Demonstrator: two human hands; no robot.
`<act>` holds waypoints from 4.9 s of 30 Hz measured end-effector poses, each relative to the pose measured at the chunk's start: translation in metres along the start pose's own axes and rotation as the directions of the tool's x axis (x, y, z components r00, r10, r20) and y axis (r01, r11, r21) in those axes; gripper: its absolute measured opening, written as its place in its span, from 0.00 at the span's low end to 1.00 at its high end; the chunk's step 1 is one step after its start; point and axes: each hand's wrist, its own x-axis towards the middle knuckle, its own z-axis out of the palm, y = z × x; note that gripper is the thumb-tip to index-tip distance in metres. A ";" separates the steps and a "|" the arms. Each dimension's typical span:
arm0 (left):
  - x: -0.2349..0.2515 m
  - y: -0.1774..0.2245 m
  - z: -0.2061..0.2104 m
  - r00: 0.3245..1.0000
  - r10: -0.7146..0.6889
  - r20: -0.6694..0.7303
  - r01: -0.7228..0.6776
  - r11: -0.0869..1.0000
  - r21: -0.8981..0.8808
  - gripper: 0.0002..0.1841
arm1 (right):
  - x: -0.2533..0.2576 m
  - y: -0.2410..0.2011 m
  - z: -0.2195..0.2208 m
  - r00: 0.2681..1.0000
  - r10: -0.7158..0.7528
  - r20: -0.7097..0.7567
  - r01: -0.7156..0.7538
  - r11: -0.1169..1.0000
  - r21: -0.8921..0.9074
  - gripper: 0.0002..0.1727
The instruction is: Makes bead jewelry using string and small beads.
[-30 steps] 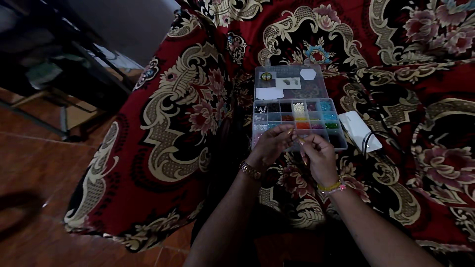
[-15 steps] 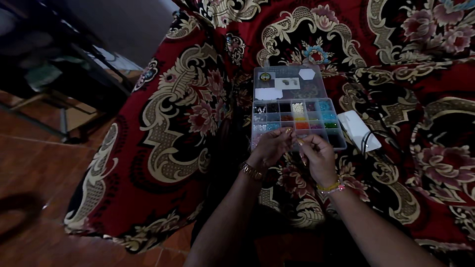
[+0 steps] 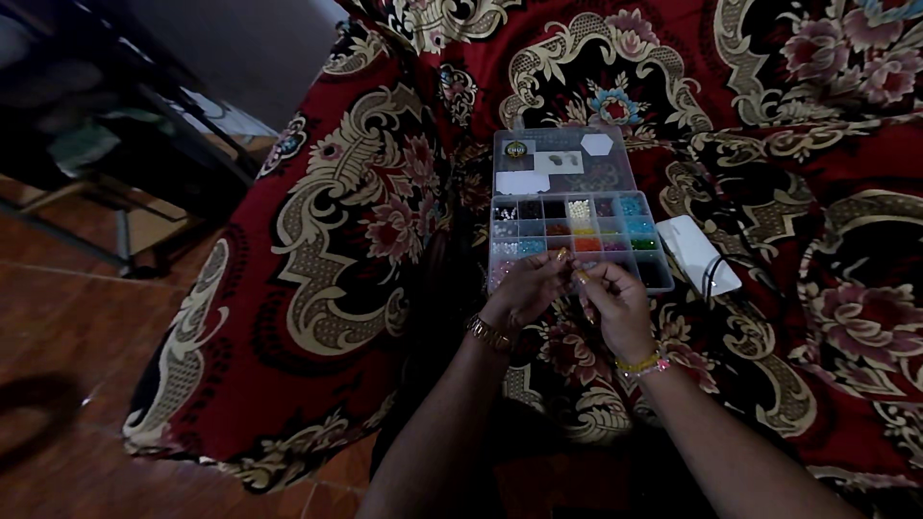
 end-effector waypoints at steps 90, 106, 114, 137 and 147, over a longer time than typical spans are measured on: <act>-0.002 -0.013 0.015 0.998 -0.013 -0.063 0.006 0.994 -0.108 0.14 | -0.001 0.004 0.002 0.993 -0.108 -0.055 0.095 0.976 -0.196 0.05; -0.002 -0.014 0.018 0.997 0.036 -0.069 -0.039 0.999 -0.037 0.12 | -0.001 0.004 0.001 0.993 -0.097 -0.065 0.080 0.971 -0.225 0.05; -0.001 -0.017 0.019 0.967 0.242 -0.085 -0.228 0.963 0.146 0.08 | -0.002 0.001 0.003 0.996 -0.069 -0.057 0.057 0.981 -0.183 0.08; -0.006 -0.007 0.012 0.904 0.427 -0.001 -0.379 0.803 0.460 0.02 | 0.000 0.003 0.001 0.997 -0.081 -0.018 0.074 0.964 -0.256 0.07; -0.011 0.000 0.005 0.875 0.481 0.053 -0.442 0.751 0.491 0.05 | 0.001 0.000 -0.002 0.998 -0.003 0.056 0.011 0.991 -0.135 0.10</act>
